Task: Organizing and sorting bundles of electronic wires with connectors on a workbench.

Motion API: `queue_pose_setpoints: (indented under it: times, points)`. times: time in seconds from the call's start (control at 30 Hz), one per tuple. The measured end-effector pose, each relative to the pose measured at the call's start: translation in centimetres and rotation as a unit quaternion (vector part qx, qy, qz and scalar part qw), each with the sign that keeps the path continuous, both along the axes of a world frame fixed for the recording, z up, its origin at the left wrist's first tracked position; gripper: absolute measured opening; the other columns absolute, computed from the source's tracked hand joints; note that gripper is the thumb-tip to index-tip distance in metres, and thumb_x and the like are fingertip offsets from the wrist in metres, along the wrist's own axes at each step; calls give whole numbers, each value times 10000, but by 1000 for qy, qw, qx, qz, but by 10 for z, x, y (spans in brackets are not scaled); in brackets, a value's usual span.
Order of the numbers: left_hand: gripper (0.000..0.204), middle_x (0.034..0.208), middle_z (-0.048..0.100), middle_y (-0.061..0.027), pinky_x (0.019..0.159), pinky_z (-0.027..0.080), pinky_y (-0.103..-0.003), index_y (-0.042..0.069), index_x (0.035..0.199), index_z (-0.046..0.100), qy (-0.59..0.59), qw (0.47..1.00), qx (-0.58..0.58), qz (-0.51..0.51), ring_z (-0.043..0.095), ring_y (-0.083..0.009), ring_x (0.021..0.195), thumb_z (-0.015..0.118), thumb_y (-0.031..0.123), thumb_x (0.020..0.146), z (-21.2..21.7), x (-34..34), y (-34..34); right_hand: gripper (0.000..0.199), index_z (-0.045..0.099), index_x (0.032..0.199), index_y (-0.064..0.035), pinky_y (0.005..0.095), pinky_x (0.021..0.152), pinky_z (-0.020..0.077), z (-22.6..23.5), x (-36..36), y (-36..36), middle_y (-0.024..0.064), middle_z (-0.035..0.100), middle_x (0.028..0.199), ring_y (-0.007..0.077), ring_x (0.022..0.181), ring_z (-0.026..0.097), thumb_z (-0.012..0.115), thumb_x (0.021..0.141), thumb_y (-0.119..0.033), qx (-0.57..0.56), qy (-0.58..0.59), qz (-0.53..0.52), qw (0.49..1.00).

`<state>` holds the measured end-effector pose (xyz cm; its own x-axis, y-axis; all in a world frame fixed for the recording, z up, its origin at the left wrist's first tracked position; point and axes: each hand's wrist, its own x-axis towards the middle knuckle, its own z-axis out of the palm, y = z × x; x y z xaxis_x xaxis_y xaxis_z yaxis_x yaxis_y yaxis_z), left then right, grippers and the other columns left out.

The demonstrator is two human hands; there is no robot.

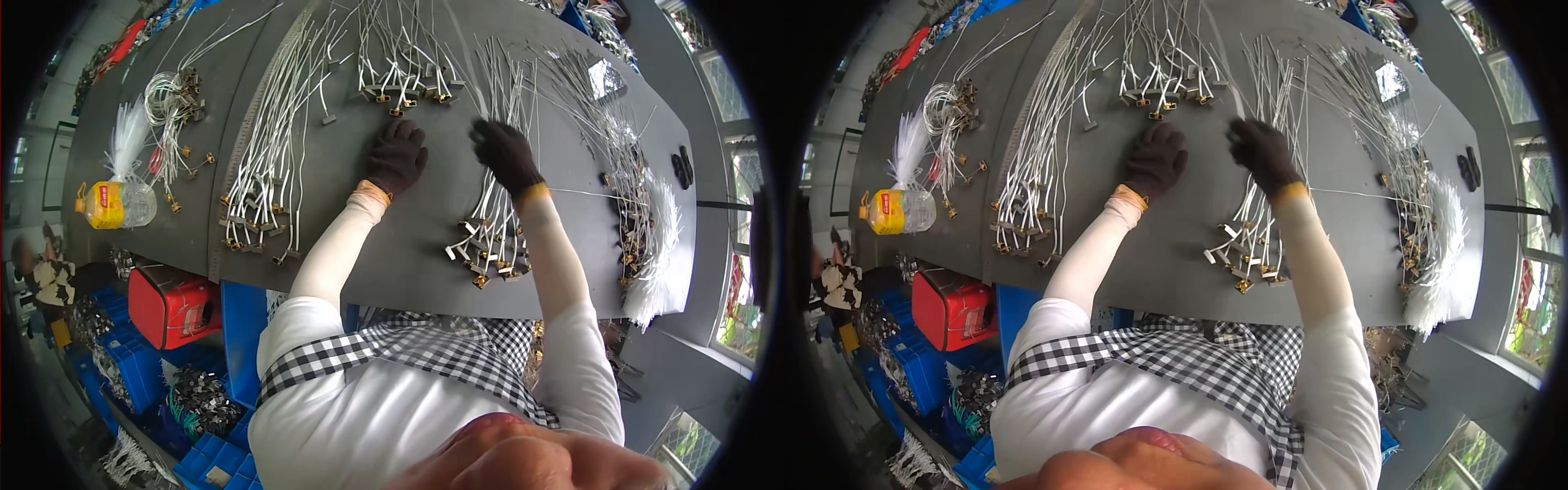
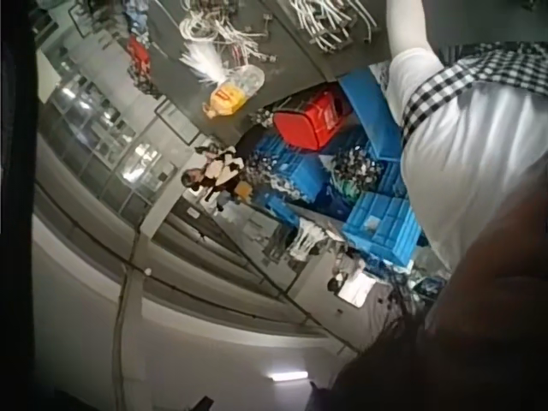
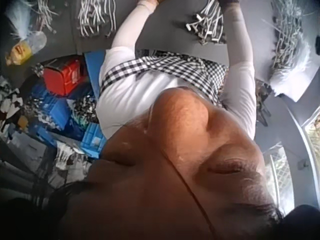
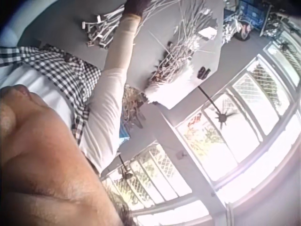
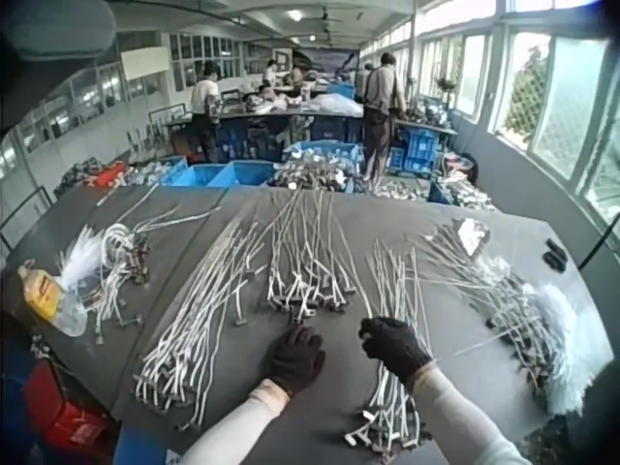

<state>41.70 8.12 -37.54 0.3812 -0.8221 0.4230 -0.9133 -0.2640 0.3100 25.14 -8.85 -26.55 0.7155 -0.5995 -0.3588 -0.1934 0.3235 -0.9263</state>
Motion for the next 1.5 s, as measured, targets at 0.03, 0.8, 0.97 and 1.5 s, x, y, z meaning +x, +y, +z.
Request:
queue_pose_setpoints:
  times: [0.03,0.8,0.97,1.5]
  points:
    - [353,1291,596,-156,1084,418,-494,94,1187,623,-3,1000,-22,-6,492,-364,1318,619,332,926,-6,2,2,440,637,1255,25,323,725,559,13,27,10,92,697,1022,187,842,679,678,984,-319,-19,13,-16,1000]
    - [548,1205,671,-303,896,557,-525,-21,1353,439,394,886,244,20,660,-488,1107,613,286,934,74,-168,-79,823,693,1176,61,473,970,509,-21,-133,-40,286,705,1178,413,1104,694,573,906,-706,-305,456,103,830]
    - [324,1015,688,-239,831,568,-485,37,1099,651,98,987,69,-105,688,-418,913,723,231,850,-60,-170,-80,662,750,1057,24,472,892,567,-43,-81,-7,287,724,1079,398,1054,722,691,865,-606,-401,468,77,784]
    - [496,1271,664,-136,988,533,-405,-19,1381,539,718,689,35,-92,661,-293,1145,666,242,980,61,-184,-66,420,699,1034,83,506,834,545,-29,-172,-14,318,709,1018,469,980,708,650,863,-297,-335,386,14,859]
